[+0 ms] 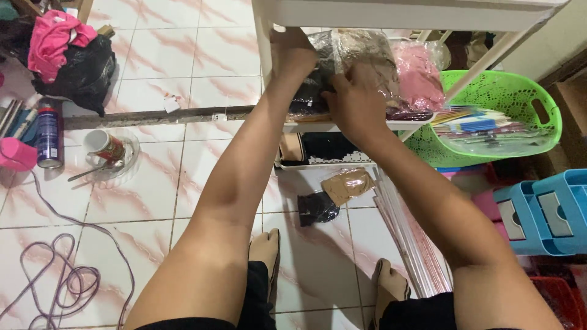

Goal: Organizing and sorting various stationary supplies and small bags on a white multi-tiered rolling cart.

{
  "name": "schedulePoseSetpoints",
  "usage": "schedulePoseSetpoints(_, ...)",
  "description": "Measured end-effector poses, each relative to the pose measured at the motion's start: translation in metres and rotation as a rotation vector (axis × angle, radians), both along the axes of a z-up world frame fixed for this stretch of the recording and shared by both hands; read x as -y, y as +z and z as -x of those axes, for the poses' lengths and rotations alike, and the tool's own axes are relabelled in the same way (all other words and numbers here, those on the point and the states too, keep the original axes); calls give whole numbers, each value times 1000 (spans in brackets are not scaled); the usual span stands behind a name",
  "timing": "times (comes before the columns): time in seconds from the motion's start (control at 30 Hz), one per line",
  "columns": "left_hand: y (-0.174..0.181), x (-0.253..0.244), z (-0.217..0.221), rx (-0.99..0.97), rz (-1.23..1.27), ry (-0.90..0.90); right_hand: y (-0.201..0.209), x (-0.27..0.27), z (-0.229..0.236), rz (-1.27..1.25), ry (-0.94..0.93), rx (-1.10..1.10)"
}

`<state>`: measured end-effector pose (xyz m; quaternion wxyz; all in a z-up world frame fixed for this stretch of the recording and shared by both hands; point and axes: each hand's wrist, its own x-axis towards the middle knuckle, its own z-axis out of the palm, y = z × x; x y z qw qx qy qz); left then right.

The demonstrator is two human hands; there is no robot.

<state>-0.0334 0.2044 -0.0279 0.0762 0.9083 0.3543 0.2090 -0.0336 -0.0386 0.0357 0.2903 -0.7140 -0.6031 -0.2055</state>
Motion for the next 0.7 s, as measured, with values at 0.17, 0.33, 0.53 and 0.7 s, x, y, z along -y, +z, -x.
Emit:
schedulePoseSetpoints(0.17,-6,12,5,234,-454,-89,14,20,3,1,177,95)
schedulePoseSetpoints(0.33,43,44,31,-312,157,-131,3,22,-3,22,209,339)
schedulePoseSetpoints(0.53,53,53,43,-210,142,-140,5,14,5,-22,132,436)
schedulePoseSetpoints(0.7,63,60,45,-422,90,-203,-15,1,-1,-76,150,359)
